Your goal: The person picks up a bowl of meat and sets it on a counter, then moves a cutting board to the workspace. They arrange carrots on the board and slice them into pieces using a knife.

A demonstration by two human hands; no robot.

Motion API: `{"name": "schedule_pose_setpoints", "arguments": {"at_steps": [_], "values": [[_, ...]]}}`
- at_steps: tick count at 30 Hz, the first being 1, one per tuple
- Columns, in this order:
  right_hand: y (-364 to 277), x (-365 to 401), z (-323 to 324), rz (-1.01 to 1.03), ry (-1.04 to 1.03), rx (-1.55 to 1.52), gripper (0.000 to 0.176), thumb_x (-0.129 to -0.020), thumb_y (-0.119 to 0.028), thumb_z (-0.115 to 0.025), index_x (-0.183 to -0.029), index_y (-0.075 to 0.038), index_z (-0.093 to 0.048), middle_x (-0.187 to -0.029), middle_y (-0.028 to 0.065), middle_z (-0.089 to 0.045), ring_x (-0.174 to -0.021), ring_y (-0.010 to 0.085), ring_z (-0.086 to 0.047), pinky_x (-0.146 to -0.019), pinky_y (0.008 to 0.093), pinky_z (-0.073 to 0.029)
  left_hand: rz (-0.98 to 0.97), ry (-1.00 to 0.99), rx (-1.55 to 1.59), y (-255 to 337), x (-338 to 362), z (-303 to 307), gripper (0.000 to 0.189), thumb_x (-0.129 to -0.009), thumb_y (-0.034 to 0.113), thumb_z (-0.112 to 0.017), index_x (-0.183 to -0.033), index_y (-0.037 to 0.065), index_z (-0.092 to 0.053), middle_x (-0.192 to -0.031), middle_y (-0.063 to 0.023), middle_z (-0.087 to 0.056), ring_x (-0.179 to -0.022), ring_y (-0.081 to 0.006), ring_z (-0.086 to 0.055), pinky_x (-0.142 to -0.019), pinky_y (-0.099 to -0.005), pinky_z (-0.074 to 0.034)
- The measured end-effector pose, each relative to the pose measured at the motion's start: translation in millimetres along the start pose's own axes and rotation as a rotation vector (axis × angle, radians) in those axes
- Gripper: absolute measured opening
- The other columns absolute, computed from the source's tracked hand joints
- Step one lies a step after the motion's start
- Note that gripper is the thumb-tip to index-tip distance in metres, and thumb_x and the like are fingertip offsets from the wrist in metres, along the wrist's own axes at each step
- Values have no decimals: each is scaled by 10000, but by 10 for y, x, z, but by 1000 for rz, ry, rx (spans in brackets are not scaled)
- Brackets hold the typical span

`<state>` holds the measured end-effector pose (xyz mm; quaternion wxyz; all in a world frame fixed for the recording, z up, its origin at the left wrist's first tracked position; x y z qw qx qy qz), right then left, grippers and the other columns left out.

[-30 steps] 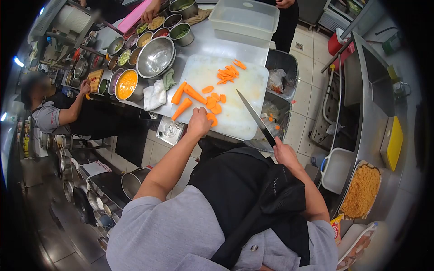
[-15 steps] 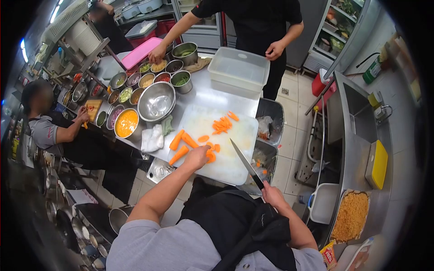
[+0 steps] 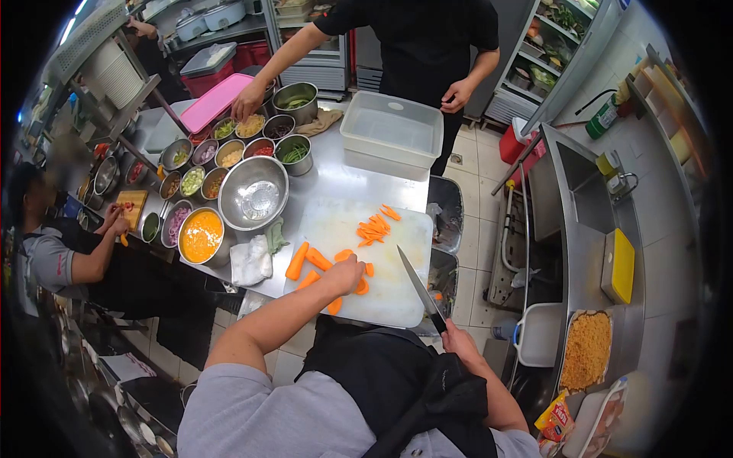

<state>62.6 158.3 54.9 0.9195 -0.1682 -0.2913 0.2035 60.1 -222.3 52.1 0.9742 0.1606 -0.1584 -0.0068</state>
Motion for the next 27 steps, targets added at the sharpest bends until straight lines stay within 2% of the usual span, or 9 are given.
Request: {"name": "schedule_pose_setpoints", "arguments": {"at_steps": [4, 7, 10, 11, 13, 16, 20, 22, 27], "values": [[-3, -28, -99, -42, -4, -11, 260, -995, -221, -520, -1182, -50, -459, -820, 324, -672, -828, 553, -642, -756, 646, -479, -76, -102, 12, 9, 23, 118, 364, -833, 200, -778, -1103, 15, -619, -1071, -186, -669, -999, -382, -680, -857, -492, -556], [10, -47, -164, -29, 47, 17, 338, -968, -192, -553, -1260, -54, -454, -767, 294, -663, -743, 543, -633, -662, 621, -479, -58, -212, 0, 179, 59, 392, 411, -806, 230, -813, -1136, 55, -641, -1058, -146, -689, -1031, -354, -673, -862, -484, -552], [-79, -46, -148, -27, 68, 8, 352, -965, -184, -557, -1274, -53, -452, -764, 292, -663, -736, 540, -634, -659, 621, -482, -18, -201, -17, 146, -42, 280, 444, -781, 227, -833, -1164, 76, -666, -1071, -170, -670, -1056, -353, -664, -871, -474, -551], [-139, -51, -112, -53, 39, 10, 315, -979, -202, -539, -1238, -42, -458, -796, 308, -668, -778, 545, -636, -707, 630, -483, -27, -205, -15, 115, -64, 184, 444, -781, 227, -833, -1164, 76, -666, -1071, -170, -670, -1056, -353, -664, -871, -474, -551], [-152, -51, -96, -90, 13, 8, 287, -994, -220, -520, -1201, -31, -464, -829, 323, -672, -820, 551, -638, -754, 639, -483, -65, -63, 47, 51, -76, 42, 416, -793, 220, -818, -1153, 57, -688, -1082, -191, -647, -1049, -362, -662, -872, -475, -551], [-126, -77, -116, -68, 33, 5, 274, -994, -216, -520, -1189, -33, -462, -825, 321, -671, -817, 553, -635, -752, 641, -480, -85, -17, 67, 43, -34, 20, 339, -807, 178, -781, -1091, 15, -691, -1086, -210, -629, -1021, -375, -661, -865, -470, -555], [-124, -91, -105, -74, 8, -18, 251, -992, -211, -523, -1175, -49, -466, -817, 320, -667, -812, 555, -629, -748, 647, -476, -86, 4, 8, 87, -40, -35, 250, -848, 125, -695, -1050, -22, -684, -1087, -217, -632, -988, -382, -659, -863, -463, -560], [-101, -102, -118, -70, 12, -21, 242, -991, -209, -525, -1169, -55, -467, -816, 320, -666, -812, 555, -628, -745, 650, -473, -112, 1, -7, 113, -18, -63, 194, -902, 73, -570, -1014, -48, -673, -1092, -233, -631, -1007, -384, -654, -860, -477, -573], [-90, -152, -141, -41, 50, -58, 234, -981, -207, -540, -1149, -62, -466, -804, 320, -662, -816, 560, -630, -743, 653, -478, -133, -29, -53, 172, 79, -80, 196, -905, 83, -571, -1020, -37, -675, -1090, -257, -639, -983, -373, -656, -840, -460, -567]]}}
Point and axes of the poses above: each hand's wrist, its own x-axis away from the middle knuckle, its own z-axis out of the back of the hand, y = z × x, the point moved 4 cm from there along -x, towards the middle knuckle
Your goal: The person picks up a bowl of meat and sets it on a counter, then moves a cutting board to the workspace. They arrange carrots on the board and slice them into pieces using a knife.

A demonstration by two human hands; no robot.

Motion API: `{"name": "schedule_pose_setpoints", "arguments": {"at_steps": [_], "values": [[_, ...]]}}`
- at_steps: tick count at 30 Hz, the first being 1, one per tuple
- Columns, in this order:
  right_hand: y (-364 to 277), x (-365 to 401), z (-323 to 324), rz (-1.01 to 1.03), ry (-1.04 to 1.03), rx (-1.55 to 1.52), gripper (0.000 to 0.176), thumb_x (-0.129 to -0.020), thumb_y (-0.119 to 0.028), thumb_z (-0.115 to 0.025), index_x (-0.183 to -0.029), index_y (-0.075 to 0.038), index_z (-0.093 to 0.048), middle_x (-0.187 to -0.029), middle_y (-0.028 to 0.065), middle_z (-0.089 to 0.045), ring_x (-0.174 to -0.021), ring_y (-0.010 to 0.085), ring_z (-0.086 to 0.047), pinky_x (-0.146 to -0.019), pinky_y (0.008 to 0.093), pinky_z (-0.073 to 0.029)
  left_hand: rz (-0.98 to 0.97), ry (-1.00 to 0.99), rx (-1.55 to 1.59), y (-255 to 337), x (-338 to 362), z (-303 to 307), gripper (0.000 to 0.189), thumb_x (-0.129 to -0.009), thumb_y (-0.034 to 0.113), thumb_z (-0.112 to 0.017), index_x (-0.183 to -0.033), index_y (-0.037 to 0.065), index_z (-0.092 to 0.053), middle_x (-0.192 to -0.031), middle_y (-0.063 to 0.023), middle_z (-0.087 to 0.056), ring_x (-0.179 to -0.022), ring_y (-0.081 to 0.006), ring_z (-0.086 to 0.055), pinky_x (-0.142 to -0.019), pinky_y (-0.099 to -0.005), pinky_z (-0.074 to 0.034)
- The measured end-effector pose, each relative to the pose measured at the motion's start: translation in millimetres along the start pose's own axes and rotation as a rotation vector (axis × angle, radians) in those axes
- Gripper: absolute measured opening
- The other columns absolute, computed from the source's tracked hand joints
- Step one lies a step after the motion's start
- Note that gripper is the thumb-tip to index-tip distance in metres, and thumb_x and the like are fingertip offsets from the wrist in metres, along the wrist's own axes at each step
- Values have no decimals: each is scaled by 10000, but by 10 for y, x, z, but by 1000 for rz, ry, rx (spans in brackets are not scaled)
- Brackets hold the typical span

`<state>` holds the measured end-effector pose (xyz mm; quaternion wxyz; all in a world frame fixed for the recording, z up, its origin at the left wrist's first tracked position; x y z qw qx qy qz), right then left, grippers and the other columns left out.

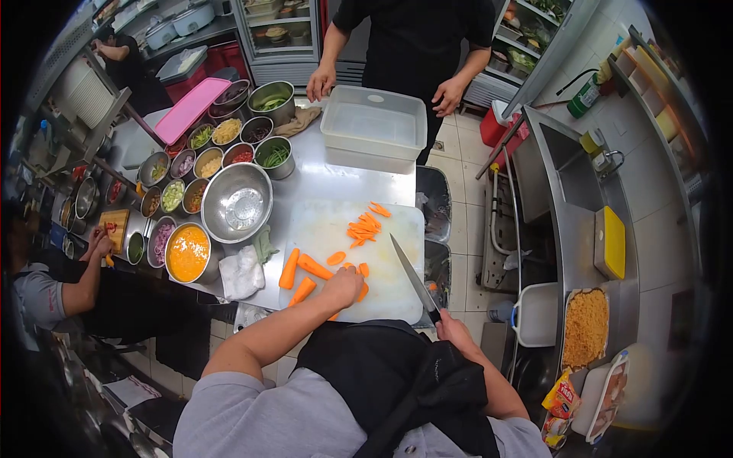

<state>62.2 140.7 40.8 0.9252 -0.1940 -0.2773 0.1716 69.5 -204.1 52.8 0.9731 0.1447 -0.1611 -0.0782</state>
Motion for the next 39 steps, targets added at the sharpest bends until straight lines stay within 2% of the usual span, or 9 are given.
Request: {"name": "schedule_pose_setpoints", "arguments": {"at_steps": [7, 10, 12, 15, 16, 18, 28, 30, 39], "values": [[119, -95, -33, 8, -32, 20, 233, -974, -210, -552, -1147, -82, -461, -798, 322, -657, -814, 562, -627, -730, 655, -477, 10, -63, -42, 17, 54, 51, 205, -910, 92, -567, -1029, -26, -686, -1106, -248, -641, -980, -368, -657, -843, -448, -570], [569, -269, -368, 19, -8, -287, 217, -972, -204, -546, -1129, -86, -453, -781, 318, -649, -802, 566, -618, -714, 650, -470, 28, -74, -35, -22, 4, -7, 211, -915, 92, -560, -1040, -22, -687, -1123, -236, -638, -993, -365, -658, -846, -451, -576], [405, -208, -182, -30, -13, -258, 233, -1023, -264, -540, -1074, -37, -524, -665, 241, -574, -639, 458, -573, -584, 513, -421, 35, -83, -37, -32, -20, -29, 207, -917, 91, -559, -1035, -20, -687, -1129, -231, -635, -1001, -365, -657, -845, -453, -579], [-106, -15, 202, 81, 20, 30, 246, -1048, -267, -513, -1046, -22, -538, -654, 232, -562, -618, 432, -566, -574, 508, -403, 67, -60, -10, -8, 3, 11, 199, -918, 89, -557, -1028, -17, -684, -1131, -223, -626, -1013, -367, -654, -842, -457, -585], [-137, -11, 229, 82, 18, 31, 246, -1048, -267, -513, -1046, -22, -538, -654, 232, -562, -618, 432, -566, -574, 508, -403, 95, -27, 19, 4, 33, 44, 195, -917, 88, -558, -1025, -16, -682, -1127, -220, -622, -1016, -369, -653, -839, -459, -586], [-141, -7, 233, 27, -46, -11, 187, -978, -185, -532, -1099, -74, -443, -726, 310, -608, -770, 571, -590, -665, 625, -425, 100, -14, 27, 39, 80, 96, 199, -917, 89, -561, -1043, -17, -671, -1124, -221, -617, -1014, -372, -651, -842, -464, -586], [13, -91, 125, 51, -51, -5, 203, -975, -190, -544, -1107, -74, -442, -717, 310, -617, -751, 566, -602, -655, 624, -442, 68, 83, 113, 28, 158, -16, 178, -895, 88, -597, -1044, -8, -587, -1001, -225, -646, -915, -404, -667, -756, -506, -556], [207, -173, -32, -5, -63, -240, 216, -970, -194, -552, -1121, -80, -448, -734, 310, -636, -757, 563, -614, -666, 638, -459, 71, 87, 134, 25, 194, 6, 178, -882, 84, -607, -1034, -3, -577, -966, -218, -660, -888, -403, -673, -744, -512, -553], [71, -114, 6, 43, -32, -48, 256, -983, -196, -545, -1183, -59, -461, -761, 324, -650, -778, 560, -627, -700, 646, -477, 112, 91, 235, 8, 248, 23, 250, -823, 76, -665, -1052, 44, -567, -970, -188, -701, -935, -403, -673, -751, -530, -538]]}}
Point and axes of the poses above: each hand's wrist, its own x-axis away from the middle knuckle, its own z-axis out of the back of the hand, y = z × x, the point moved 4 cm from there along -x, towards the middle knuckle
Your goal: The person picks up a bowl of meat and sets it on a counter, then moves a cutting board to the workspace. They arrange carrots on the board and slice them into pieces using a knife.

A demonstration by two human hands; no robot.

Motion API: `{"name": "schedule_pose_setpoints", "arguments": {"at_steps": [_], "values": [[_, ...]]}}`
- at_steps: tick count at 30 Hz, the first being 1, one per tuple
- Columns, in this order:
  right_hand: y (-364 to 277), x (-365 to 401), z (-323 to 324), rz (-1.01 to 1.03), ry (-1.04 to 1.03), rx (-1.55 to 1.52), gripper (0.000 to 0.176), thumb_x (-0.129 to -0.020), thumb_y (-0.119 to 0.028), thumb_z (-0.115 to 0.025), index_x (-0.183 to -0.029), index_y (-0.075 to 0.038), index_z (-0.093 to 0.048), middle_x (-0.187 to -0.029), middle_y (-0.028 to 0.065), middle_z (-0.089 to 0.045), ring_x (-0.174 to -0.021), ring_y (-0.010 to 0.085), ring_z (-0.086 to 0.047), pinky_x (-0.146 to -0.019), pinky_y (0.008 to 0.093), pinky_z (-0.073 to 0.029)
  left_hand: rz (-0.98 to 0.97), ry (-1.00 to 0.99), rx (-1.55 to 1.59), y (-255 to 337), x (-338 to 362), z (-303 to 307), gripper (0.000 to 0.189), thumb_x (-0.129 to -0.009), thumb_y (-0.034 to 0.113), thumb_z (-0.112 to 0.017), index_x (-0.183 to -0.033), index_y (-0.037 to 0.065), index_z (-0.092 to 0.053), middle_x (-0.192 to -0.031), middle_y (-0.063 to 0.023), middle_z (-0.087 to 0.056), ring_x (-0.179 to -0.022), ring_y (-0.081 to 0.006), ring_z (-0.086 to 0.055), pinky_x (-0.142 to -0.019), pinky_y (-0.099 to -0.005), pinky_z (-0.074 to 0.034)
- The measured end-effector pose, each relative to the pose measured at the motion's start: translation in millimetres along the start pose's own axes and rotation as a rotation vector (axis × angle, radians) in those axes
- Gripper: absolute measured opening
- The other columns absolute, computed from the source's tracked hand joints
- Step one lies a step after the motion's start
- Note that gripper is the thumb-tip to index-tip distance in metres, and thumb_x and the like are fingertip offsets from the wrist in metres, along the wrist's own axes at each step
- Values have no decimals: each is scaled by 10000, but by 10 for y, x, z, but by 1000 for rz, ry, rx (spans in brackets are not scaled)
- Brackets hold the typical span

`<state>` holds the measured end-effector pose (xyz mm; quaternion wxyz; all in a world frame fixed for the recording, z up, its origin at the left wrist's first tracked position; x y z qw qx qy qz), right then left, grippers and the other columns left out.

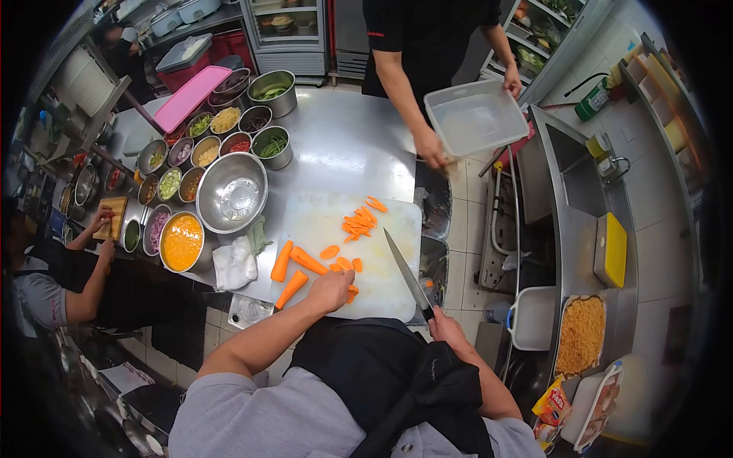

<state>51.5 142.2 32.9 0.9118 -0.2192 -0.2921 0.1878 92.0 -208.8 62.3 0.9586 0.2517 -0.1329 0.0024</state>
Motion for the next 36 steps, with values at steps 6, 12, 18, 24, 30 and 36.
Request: {"name": "schedule_pose_setpoints", "arguments": {"at_steps": [6, 12, 18, 24, 30, 36], "values": [[35, -4, -47, -13, 22, 70, 289, -988, -217, -542, -1208, -55, -447, -752, 266, -666, -744, 515, -654, -661, 591, -502, -4, 47, 70, 30, 36, 57, 234, -825, 91, -671, -1032, 47, -570, -967, -180, -698, -948, -399, -671, -772, -531, -529], [52, 57, -27, -42, -62, -153, 273, -1012, -185, -535, -1228, -32, -469, -756, 221, -684, -686, 430, -667, -652, 518, -519, 9, -55, 102, 79, -9, -96, 306, -821, 141, -701, -1090, 72, -573, -965, -187, -702, -957, -387, -675, -777, -524, -522], [153, 188, -1, -99, -51, -463, 288, -1006, -106, -541, -1279, -33, -481, -670, 66, -630, -555, 140, -579, -514, 327, -462, -51, -37, 128, 433, -445, -106, 381, -822, 179, -733, -1171, 92, -606, -1028, -166, -712, -1007, -373, -674, -824, -497, -536], [87, 253, 31, -173, -76, -555, 310, -1010, -100, -524, -1312, -51, -481, -659, 43, -612, -504, 115, -515, -478, 302, -427, -74, 106, 6, 393, -840, -37, 411, -844, 232, -748, -1209, 72, -645, -1164, -140, -682, -1113, -362, -630, -904, -485, -529], [171, 415, 37, -225, -59, -552, 319, -1016, -110, -524, -1327, -56, -479, -676, 50, -626, -502, 117, -520, -476, 302, -423, 58, 217, 23, -289, -695, 238, 395, -890, 307, -723, -1236, 123, -681, -1239, -138, -622, -1151, -362, -593, -949, -477, -518], [356, 375, -60, -213, -85, -611, 334, -1017, -111, -525, -1341, -52, -477, -677, 48, -626, -542, 106, -545, -490, 297, -430, 102, 197, -80, -85, -522, 81, 347, -883, 308, -723, -1170, 116, -688, -1152, -152, -635, -1079, -379, -605, -926, -459, -533]]}}
Point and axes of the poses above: each hand's wrist, its own x-axis away from the middle knuckle, its own z-axis out of the back of the hand, y = z × x, the point moved 4 cm from there along -x, towards the middle knuckle
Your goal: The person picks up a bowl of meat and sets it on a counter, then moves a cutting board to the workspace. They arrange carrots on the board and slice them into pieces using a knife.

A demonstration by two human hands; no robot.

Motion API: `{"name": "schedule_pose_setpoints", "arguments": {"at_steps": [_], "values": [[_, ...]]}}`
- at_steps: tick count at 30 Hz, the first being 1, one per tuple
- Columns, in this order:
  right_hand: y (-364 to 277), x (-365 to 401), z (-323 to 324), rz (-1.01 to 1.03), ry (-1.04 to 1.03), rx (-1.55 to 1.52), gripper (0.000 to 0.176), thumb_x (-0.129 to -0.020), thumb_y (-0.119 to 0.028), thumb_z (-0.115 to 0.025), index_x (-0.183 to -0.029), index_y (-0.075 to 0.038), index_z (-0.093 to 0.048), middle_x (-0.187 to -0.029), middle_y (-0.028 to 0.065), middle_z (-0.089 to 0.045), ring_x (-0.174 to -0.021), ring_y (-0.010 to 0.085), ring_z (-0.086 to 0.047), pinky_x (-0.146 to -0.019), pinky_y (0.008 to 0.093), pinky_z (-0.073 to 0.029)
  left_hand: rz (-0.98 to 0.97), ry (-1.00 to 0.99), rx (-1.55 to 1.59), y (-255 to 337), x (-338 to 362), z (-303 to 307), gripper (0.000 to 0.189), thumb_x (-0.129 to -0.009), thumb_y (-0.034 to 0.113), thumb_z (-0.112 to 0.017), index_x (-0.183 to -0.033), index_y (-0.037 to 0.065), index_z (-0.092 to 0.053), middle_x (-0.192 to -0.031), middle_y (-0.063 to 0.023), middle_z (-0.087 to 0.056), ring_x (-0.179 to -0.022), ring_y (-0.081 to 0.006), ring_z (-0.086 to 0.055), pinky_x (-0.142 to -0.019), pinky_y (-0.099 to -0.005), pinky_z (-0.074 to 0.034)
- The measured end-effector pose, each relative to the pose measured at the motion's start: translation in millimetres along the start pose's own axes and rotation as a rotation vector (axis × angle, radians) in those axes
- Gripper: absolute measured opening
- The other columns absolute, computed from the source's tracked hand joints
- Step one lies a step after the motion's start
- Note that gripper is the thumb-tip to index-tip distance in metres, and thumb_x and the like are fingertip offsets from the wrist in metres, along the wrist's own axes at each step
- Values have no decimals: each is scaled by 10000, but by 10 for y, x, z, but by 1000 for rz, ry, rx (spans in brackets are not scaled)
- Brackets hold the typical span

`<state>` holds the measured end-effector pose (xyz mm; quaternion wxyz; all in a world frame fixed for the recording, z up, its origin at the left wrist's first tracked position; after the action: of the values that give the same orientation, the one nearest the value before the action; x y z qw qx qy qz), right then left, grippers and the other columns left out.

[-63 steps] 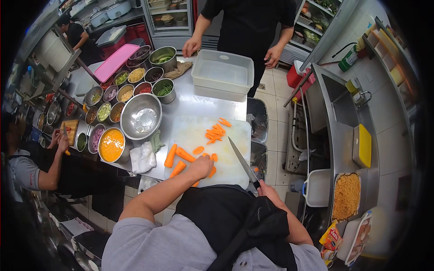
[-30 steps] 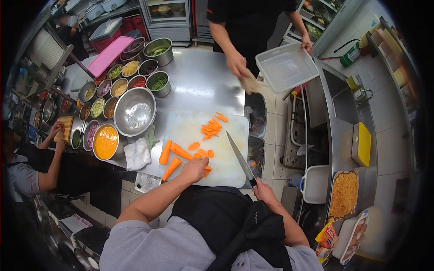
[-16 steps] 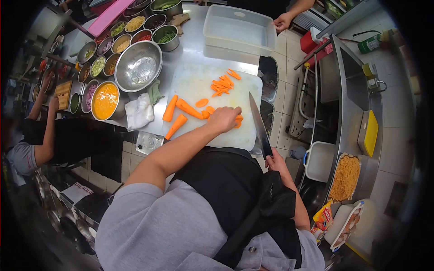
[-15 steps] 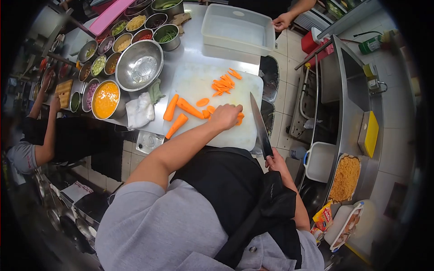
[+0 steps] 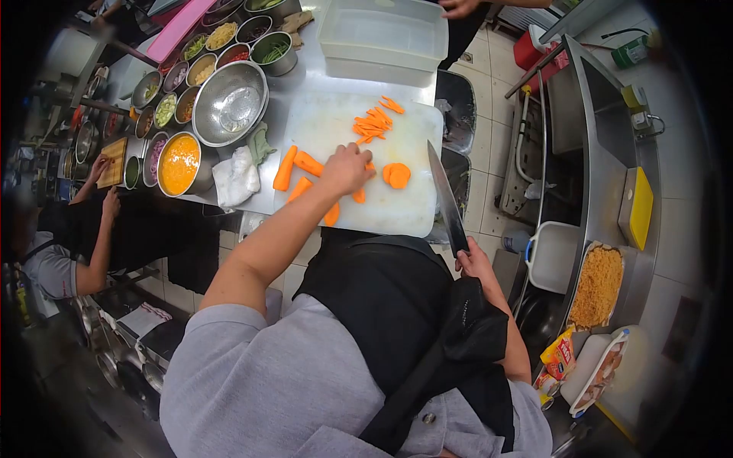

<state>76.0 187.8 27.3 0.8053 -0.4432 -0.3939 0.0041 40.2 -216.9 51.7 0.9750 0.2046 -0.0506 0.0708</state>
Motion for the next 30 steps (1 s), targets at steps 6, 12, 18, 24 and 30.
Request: {"name": "schedule_pose_setpoints", "arguments": {"at_steps": [6, 12, 18, 24, 30], "values": [[-237, -81, 60, 122, -23, 202, 310, -1008, -138, -546, -1295, -37, -486, -692, 125, -648, -602, 242, -627, -595, 383, -495, -153, 105, -91, 396, 319, -254, 247, -845, 191, -675, -1064, 78, -669, -1010, -143, -613, -958, -343, -614, -812, -473, -542], [-406, -76, 183, 259, -33, 595, 237, -987, -155, -541, -1198, -70, -478, -803, 254, -685, -804, 502, -653, -721, 594, -484, -132, -22, -195, 269, 639, -264, 349, -812, 162, -717, -1129, 40, -639, -1065, -177, -607, -976, -353, -614, -866, -452, -528], [-806, 69, 211, 253, 68, 819, 207, -972, -117, -503, -1174, -79, -477, -852, 278, -689, -848, 514, -654, -757, 622, -482, 2, 45, 160, 705, 342, -125, 646, -771, 146, -829, -1333, 28, -531, -1278, -229, -562, -1124, -420, -617, -946, -476, -534], [-884, 34, -13, 358, -41, 956, 203, -943, -58, -456, -1144, -31, -461, -831, 278, -693, -826, 497, -674, -731, 611, -502, 135, 123, 255, 617, 135, -395, 542, -785, 151, -847, -1219, -4, -561, -1223, -267, -561, -1001, -457, -665, -869, -485, -575], [-899, -34, 105, 411, -63, 990, 188, -947, -69, -461, -1130, -29, -446, -816, 267, -694, -797, 487, -673, -710, 609, -501, 120, 225, 346, 594, 209, -466, 551, -785, 155, -849, -1236, 25, -559, -1262, -265, -561, -1087, -467, -637, -919, -493, -559]]}}
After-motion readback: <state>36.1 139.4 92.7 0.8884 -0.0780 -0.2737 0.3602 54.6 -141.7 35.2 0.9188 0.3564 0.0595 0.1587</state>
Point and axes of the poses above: each hand's wrist, its own x-axis away from the middle knuckle, its own z-axis out of the back of the hand, y = z × x, the point moved 4 cm from there along -x, towards the middle knuckle
